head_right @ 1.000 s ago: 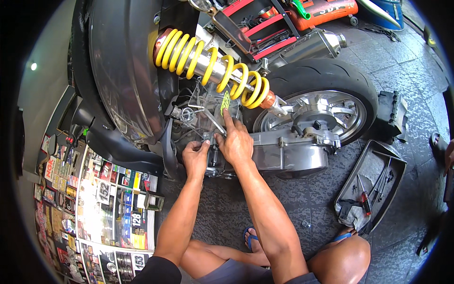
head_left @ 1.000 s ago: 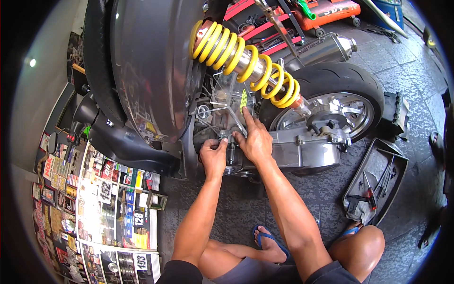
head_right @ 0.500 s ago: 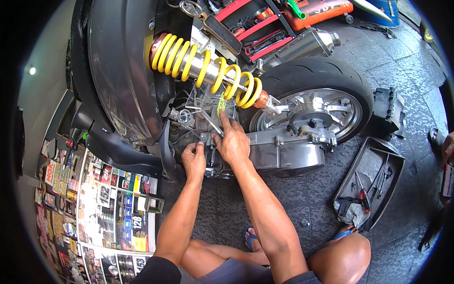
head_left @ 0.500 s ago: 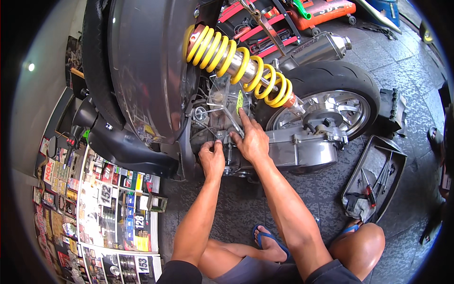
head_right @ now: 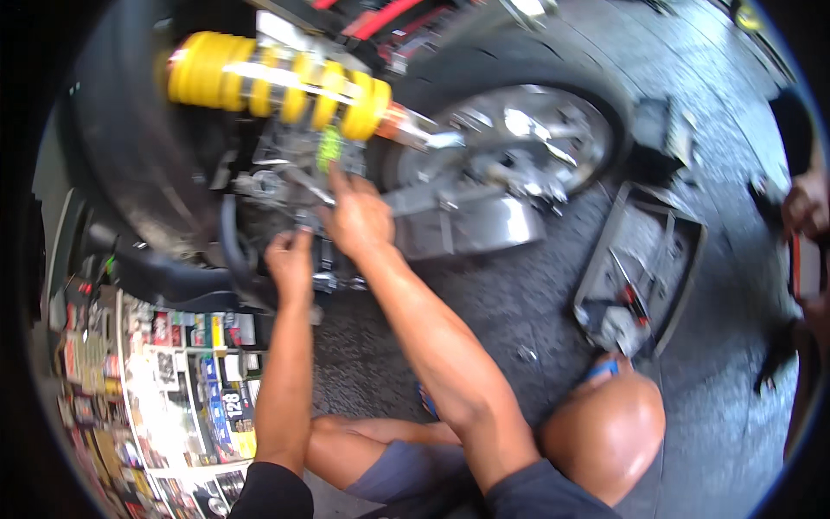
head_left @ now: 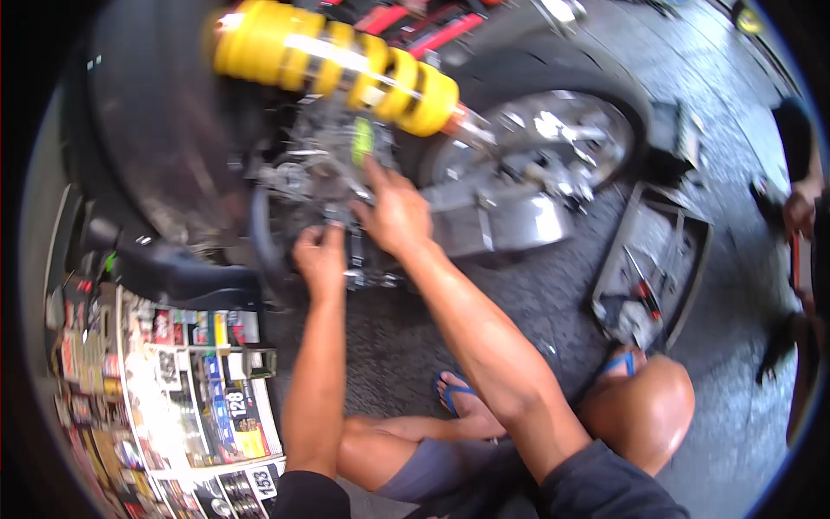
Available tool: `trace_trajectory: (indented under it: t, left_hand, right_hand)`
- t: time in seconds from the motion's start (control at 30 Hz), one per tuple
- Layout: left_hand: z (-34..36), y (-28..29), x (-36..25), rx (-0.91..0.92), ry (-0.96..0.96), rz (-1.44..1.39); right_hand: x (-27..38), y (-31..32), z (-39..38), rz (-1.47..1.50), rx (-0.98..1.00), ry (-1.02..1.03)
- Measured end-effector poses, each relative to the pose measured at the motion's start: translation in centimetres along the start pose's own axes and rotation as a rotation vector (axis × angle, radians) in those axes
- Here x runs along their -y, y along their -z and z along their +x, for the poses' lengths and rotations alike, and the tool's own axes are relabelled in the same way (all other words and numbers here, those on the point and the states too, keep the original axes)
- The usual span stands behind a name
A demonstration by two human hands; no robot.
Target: The person positions a clear plastic cover against the side of a motorcycle engine and secures it by hand before tightening several bolts with a T-handle socket wrench.
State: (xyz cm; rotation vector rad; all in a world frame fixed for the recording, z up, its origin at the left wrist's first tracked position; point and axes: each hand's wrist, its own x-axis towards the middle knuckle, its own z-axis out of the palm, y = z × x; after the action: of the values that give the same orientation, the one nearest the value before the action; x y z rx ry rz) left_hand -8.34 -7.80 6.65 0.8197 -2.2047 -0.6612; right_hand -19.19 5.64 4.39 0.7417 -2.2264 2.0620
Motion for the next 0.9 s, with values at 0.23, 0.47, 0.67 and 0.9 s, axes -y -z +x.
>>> trace_trajectory:
  t: [0.23,0.47,0.67,0.9]
  left_hand:
    - [0.7,0.8,0.0,0.004,0.071,-0.142]
    - [0.6,0.5,0.5,0.013,0.165,-0.105]
    - [2.1,1.2,2.0,0.039,0.121,-0.113]
    - [0.4,1.6,-0.7,-0.015,-0.095,0.225]
  right_hand:
    - [0.4,-1.1,-0.2,0.070,-0.069,0.032]
    - [-0.2,-0.8,-0.7,0.075,-0.104,0.025]
    - [0.0,-1.5,-0.6,0.094,-0.132,0.034]
    - [0.5,-2.2,-0.4,0.023,-0.074,-0.015]
